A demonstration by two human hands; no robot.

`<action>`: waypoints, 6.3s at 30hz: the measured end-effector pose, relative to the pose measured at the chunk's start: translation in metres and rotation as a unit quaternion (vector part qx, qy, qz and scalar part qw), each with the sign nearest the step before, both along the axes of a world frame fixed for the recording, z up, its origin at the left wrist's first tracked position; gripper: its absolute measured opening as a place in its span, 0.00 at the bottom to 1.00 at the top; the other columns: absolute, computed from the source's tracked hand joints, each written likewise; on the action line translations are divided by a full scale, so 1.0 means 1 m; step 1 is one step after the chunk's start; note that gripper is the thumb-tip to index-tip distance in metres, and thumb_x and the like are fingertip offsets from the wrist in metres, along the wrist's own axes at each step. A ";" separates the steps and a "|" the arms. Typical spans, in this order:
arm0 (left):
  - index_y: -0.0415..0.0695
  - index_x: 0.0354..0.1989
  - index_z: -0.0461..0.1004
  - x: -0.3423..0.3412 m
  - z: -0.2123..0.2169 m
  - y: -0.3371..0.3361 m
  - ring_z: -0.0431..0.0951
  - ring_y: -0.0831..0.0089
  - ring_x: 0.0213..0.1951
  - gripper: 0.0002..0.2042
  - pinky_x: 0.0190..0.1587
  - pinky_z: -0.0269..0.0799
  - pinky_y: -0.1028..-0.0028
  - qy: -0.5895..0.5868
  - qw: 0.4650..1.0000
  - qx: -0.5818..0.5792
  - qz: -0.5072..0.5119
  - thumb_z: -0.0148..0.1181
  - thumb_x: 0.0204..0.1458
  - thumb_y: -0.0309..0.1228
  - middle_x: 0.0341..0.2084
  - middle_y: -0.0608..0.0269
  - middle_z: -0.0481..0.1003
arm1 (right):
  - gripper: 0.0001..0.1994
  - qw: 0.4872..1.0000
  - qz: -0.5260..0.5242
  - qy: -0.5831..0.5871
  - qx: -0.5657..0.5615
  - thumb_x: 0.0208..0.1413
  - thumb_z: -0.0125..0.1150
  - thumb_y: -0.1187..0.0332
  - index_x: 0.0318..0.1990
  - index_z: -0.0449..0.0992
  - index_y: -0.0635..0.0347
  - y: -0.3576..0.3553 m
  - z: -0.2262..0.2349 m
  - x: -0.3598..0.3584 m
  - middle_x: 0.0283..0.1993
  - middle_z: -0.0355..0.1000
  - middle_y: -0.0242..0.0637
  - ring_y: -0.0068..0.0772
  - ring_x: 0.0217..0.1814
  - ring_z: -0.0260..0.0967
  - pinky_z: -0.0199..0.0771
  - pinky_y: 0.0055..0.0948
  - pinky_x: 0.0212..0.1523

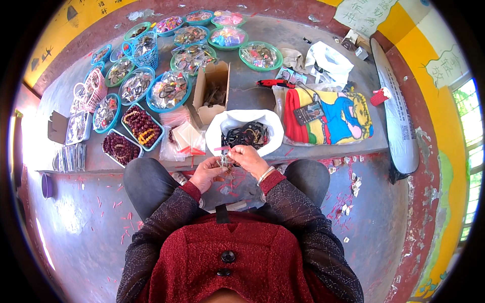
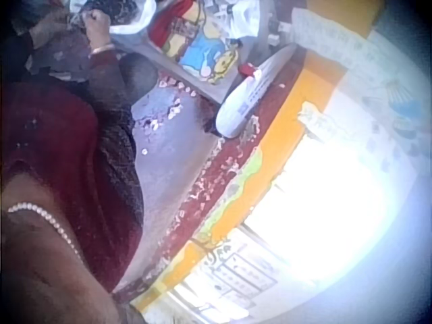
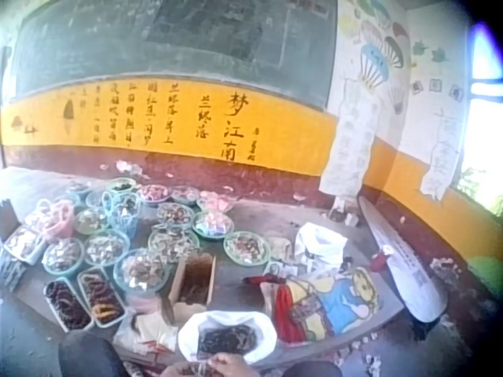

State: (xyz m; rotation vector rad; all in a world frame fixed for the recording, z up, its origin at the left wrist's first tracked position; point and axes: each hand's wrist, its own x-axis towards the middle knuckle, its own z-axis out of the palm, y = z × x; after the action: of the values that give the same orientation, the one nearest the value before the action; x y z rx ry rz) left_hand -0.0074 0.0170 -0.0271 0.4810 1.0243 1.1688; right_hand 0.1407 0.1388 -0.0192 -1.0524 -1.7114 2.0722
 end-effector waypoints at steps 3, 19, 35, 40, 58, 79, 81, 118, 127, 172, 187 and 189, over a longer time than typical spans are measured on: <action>0.41 0.47 0.66 0.000 0.002 0.001 0.75 0.77 0.36 0.14 0.30 0.72 0.82 0.002 1.000 -0.014 -0.019 0.54 0.51 0.25 0.37 0.65 0.74 | 0.08 1.000 -0.006 -0.014 0.020 0.53 0.55 0.69 0.33 0.73 0.65 -0.004 0.010 -0.002 0.25 0.70 0.29 0.16 0.25 0.65 0.67 0.19 0.28; 0.37 0.44 0.66 0.004 -0.021 0.003 0.76 0.74 0.33 0.13 0.33 0.75 0.79 0.074 0.996 -0.038 0.023 0.55 0.49 0.21 0.33 0.62 0.74 | 0.10 0.876 0.086 -0.032 0.473 0.38 0.57 0.72 0.32 0.77 0.55 -0.003 0.027 -0.004 0.56 0.62 0.45 0.47 0.62 0.54 0.52 0.37 0.61; 0.36 0.41 0.71 0.009 -0.021 0.000 0.75 0.80 0.31 0.10 0.34 0.72 0.81 0.156 0.985 0.015 -0.071 0.56 0.48 0.21 0.31 0.62 0.75 | 0.08 0.826 0.115 -0.056 0.549 0.43 0.59 0.67 0.23 0.75 0.63 -0.001 0.009 0.000 0.41 0.71 0.51 0.45 0.49 0.65 0.57 0.37 0.59; 0.36 0.37 0.73 0.006 -0.024 0.001 0.74 0.81 0.27 0.08 0.31 0.73 0.82 0.153 0.987 -0.028 -0.028 0.57 0.49 0.24 0.28 0.64 0.76 | 0.09 0.863 0.092 -0.033 0.496 0.43 0.58 0.65 0.21 0.75 0.62 0.002 0.010 -0.001 0.36 0.72 0.49 0.45 0.46 0.67 0.61 0.36 0.56; 0.38 0.32 0.71 -0.011 -0.035 0.001 0.74 0.77 0.25 0.02 0.24 0.71 0.82 -0.093 0.978 -0.019 0.184 0.54 0.50 0.23 0.26 0.62 0.74 | 0.16 0.957 0.069 -0.138 0.244 0.46 0.61 0.56 0.25 0.74 0.64 -0.009 0.008 -0.002 0.22 0.71 0.42 0.35 0.24 0.69 0.67 0.31 0.28; 0.45 0.27 0.70 -0.017 -0.009 0.003 0.74 0.80 0.24 0.03 0.21 0.70 0.83 -0.185 0.950 -0.048 0.245 0.55 0.51 0.24 0.24 0.67 0.74 | 0.11 0.915 0.119 -0.036 0.385 0.46 0.58 0.63 0.22 0.74 0.62 -0.018 0.013 -0.009 0.18 0.67 0.42 0.37 0.19 0.65 0.63 0.29 0.23; 0.45 0.27 0.70 -0.016 -0.006 0.002 0.74 0.79 0.25 0.02 0.22 0.71 0.82 -0.174 0.954 -0.044 0.238 0.55 0.51 0.24 0.24 0.66 0.74 | 0.10 0.930 0.157 -0.104 0.316 0.46 0.59 0.64 0.25 0.74 0.63 -0.016 0.021 -0.007 0.21 0.70 0.40 0.33 0.22 0.68 0.66 0.28 0.26; 0.39 0.39 0.70 -0.006 0.006 -0.001 0.76 0.73 0.31 0.07 0.31 0.75 0.79 -0.173 0.978 -0.009 0.120 0.53 0.53 0.28 0.31 0.59 0.75 | 0.06 0.987 -0.051 0.083 -0.131 0.48 0.60 0.73 0.33 0.74 0.65 -0.010 0.011 0.001 0.29 0.71 0.30 0.19 0.30 0.66 0.66 0.18 0.34; 0.36 0.38 0.70 0.001 0.014 -0.009 0.76 0.76 0.32 0.06 0.33 0.75 0.82 -0.107 0.989 -0.043 0.093 0.50 0.53 0.22 0.32 0.59 0.74 | 0.04 0.995 -0.060 0.057 -0.054 0.47 0.60 0.75 0.30 0.75 0.67 -0.023 0.007 0.010 0.28 0.72 0.31 0.19 0.30 0.67 0.66 0.19 0.35; 0.32 0.42 0.71 0.008 0.025 -0.015 0.75 0.71 0.36 0.10 0.38 0.75 0.76 -0.062 0.992 0.002 0.108 0.49 0.54 0.23 0.37 0.57 0.74 | 0.10 0.989 -0.092 0.097 -0.064 0.53 0.57 0.69 0.38 0.75 0.68 -0.035 0.015 0.011 0.35 0.73 0.33 0.19 0.36 0.69 0.68 0.18 0.40; 0.34 0.41 0.70 0.006 0.016 -0.018 0.75 0.67 0.42 0.09 0.47 0.72 0.71 -0.107 0.983 0.059 0.137 0.46 0.55 0.23 0.39 0.54 0.73 | 0.11 0.994 -0.063 0.045 0.075 0.56 0.51 0.65 0.35 0.75 0.65 -0.033 0.000 0.010 0.27 0.72 0.30 0.19 0.29 0.65 0.65 0.21 0.32; 0.34 0.41 0.70 0.006 0.012 -0.018 0.74 0.67 0.43 0.09 0.48 0.72 0.70 -0.095 0.985 0.049 0.137 0.46 0.56 0.24 0.39 0.54 0.73 | 0.09 0.972 -0.098 0.019 0.213 0.53 0.54 0.67 0.34 0.75 0.63 -0.035 0.009 0.009 0.28 0.72 0.34 0.27 0.30 0.67 0.66 0.25 0.34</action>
State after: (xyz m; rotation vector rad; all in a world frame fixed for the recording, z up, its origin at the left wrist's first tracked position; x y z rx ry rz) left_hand -0.0012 -0.0011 -0.0155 0.3045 0.8872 1.4860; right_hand 0.1497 0.1036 -0.0104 -0.9879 -1.8349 1.5042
